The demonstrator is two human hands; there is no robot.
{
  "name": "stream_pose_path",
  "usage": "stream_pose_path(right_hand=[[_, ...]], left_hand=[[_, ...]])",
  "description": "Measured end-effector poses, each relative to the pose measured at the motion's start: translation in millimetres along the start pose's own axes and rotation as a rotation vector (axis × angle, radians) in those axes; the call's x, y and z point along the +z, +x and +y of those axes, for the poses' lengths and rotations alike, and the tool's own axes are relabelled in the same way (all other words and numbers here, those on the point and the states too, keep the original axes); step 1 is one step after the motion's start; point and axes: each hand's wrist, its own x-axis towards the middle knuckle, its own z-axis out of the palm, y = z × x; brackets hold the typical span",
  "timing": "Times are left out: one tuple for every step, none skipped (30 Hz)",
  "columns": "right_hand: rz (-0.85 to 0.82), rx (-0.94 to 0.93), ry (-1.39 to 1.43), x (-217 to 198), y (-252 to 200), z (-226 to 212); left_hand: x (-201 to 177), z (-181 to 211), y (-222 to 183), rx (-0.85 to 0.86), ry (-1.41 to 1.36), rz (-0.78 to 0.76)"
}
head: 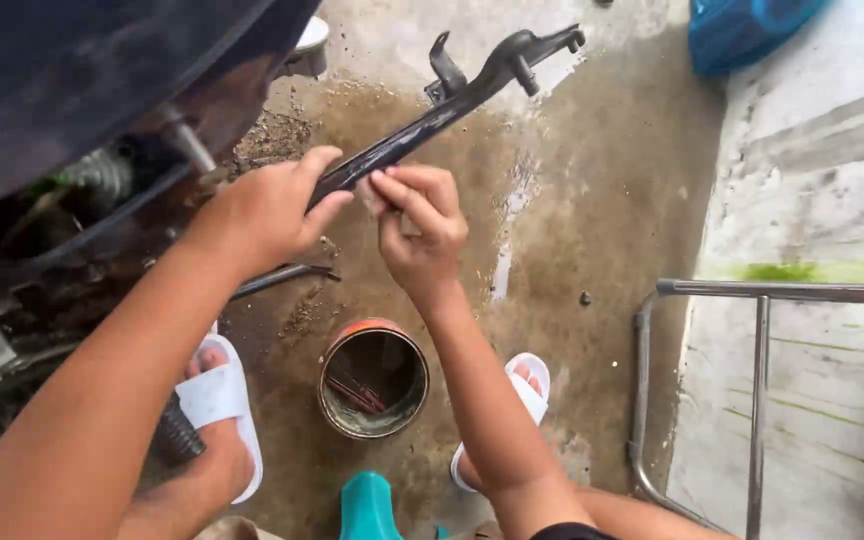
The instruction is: The person cleans and sands a metal motorcycle part using a piece of sandpaper and a small container of liquid, then proceeds to reattach small hardware components and wires to the motorcycle frame.
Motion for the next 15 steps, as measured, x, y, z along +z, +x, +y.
stream_pose_path(right_hand=[[0.002, 0.006, 0.001, 1, -2, 8], [0.046, 0.017, 0.018, 2, -5, 17], [0.085, 0.031, 0.035, 2, -10, 24], [0.082, 0.041, 0.037, 3, -10, 19], [0.066, 0.000, 0.030, 4, -10, 15], [0.050, -0.042, 0.024, 6, -9, 9], [0.052, -0.040, 0.029, 2, -6, 15], [0.056, -0.004, 0.024, -1, -4, 19], [0.060, 0.027, 0.023, -2, 1, 24], [0.061, 0.024, 0.032, 2, -1, 19], [0.035, 0.015, 0.054, 2, -3, 13], [0.009, 0.005, 0.075, 2, -6, 8], [0.005, 0.013, 0.078, -1, -7, 12], [0.013, 0.039, 0.044, -4, -8, 15], [0.028, 0.047, 0.013, -5, -3, 24]], left_hand=[[-1, 1, 1, -0.002, 0.002, -0.006], [-1, 1, 2, -0.025, 0.019, -0.032], [1, 1, 0, -0.053, 0.033, -0.061], [3, 0, 0, -0.060, 0.032, -0.069], [5, -2, 0, -0.041, 0.020, -0.046], [6, -4, -1, -0.022, 0.008, -0.023], [4, -1, 1, -0.025, 0.012, -0.024], [1, 1, 2, -0.043, 0.010, -0.054], [-2, 3, 4, -0.061, 0.010, -0.077], [-1, -1, 3, -0.067, 0.016, -0.071], [2, -3, 3, -0.051, 0.016, -0.058], [5, -6, 4, -0.035, 0.017, -0.046], [2, -1, 3, -0.043, 0.015, -0.051], [-1, 3, 2, -0.082, -0.038, -0.091], [-7, 5, 7, -0.112, -0.082, -0.115]])
